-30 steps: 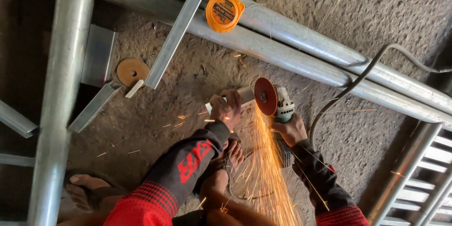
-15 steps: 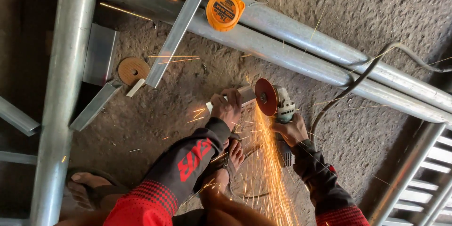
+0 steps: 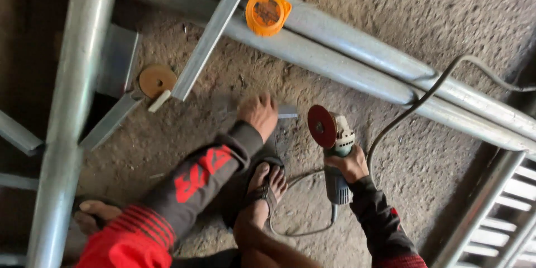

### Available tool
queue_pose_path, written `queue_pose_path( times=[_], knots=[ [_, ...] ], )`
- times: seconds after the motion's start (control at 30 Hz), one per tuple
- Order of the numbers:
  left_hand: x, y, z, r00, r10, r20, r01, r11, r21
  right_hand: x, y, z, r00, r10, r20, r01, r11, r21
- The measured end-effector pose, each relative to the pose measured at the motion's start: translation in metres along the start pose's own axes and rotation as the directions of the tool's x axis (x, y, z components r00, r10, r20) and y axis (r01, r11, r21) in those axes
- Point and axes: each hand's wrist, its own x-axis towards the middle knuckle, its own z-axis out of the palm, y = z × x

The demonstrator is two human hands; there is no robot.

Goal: Cutting a small metal strip into multiple pieces using a handheld angle grinder on a workshop floor.

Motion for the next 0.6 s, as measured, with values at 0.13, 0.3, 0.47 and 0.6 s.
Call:
queue_pose_path(
  times=[0.13,0.3,0.47,0.6],
  knots=[
    [0.001,-0.029,0.018,0.996,0.088,0.008,-0.088,0.996,-0.004,-0.009,-0.001,0.005,0.999,-0.050,0.016,0.050,0.999,-0.001],
    [-0.003,-0.031,0.007,0.980,0.105,0.172,-0.104,0.994,-0.010,-0.013,-0.011,0.016,0.995,-0.093,0.029,0.093,0.996,-0.007],
    [-0.004,-0.032,0.010,0.983,0.108,0.150,-0.113,0.993,0.019,0.034,0.032,0.014,0.932,-0.347,0.101,0.362,0.904,-0.227],
    [-0.007,-0.029,0.022,0.986,0.081,0.147,-0.077,0.996,-0.033,0.026,-0.002,0.012,0.973,-0.220,0.065,0.229,0.955,-0.191]
  ],
)
